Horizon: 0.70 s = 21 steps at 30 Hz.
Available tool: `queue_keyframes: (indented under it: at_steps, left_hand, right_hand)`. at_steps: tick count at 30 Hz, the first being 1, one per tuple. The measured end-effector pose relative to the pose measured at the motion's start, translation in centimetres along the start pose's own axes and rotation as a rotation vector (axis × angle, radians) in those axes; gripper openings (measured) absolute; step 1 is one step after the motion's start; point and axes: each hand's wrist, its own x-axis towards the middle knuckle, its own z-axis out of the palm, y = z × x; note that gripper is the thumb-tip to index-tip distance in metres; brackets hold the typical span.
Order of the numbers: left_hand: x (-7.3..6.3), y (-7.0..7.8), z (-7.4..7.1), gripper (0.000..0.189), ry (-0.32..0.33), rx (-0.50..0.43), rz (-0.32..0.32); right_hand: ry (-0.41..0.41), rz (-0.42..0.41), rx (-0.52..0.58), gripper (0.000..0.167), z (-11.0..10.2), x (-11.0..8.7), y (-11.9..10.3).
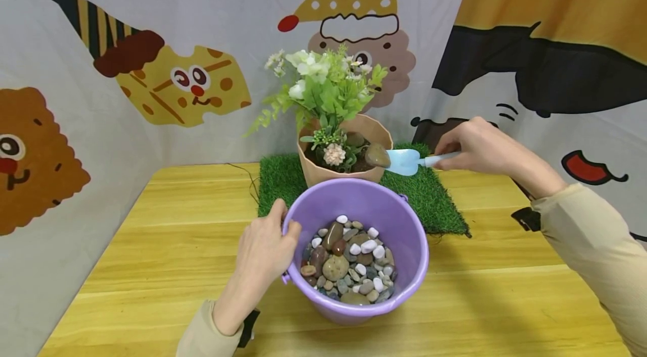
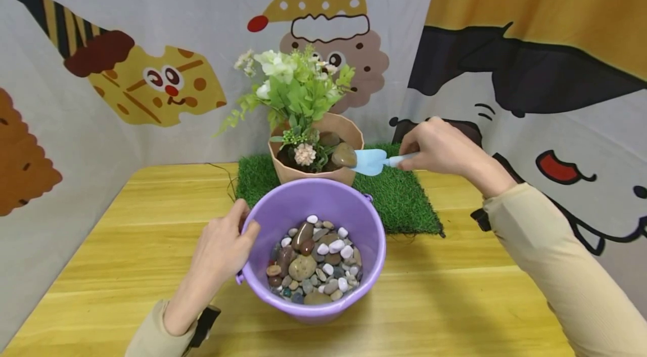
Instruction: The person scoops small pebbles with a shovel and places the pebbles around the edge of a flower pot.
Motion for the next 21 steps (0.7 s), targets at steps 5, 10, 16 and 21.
queue_keyframes:
  at_steps: [5, 10, 16, 21]
  left_hand:
    - [0.0, -0.1, 0.1, 0.010, 0.004, 0.003, 0.002]
    - [0.0, -0.1, 0.2, 0.011, -0.003, -0.001, -0.007]
    - [0.1, -0.1, 0.2, 0.011, 0.004, -0.001, -0.008]
    - [0.1, -0.1, 0.1, 0.011, -0.001, -0.002, -0.011]
  right_hand:
    - [-0.016, 0.038, -0.039, 0.006, -0.4, 0.7, -0.4]
    - [-0.056, 0.099, -0.047, 0.012, -0.8, 1.4, -0.9]
    - [-0.110, 0.169, -0.059, 0.016, -1.3, 2.1, -1.8]
    - [-0.147, 0.208, -0.075, 0.018, -1.5, 2.9, -2.4]
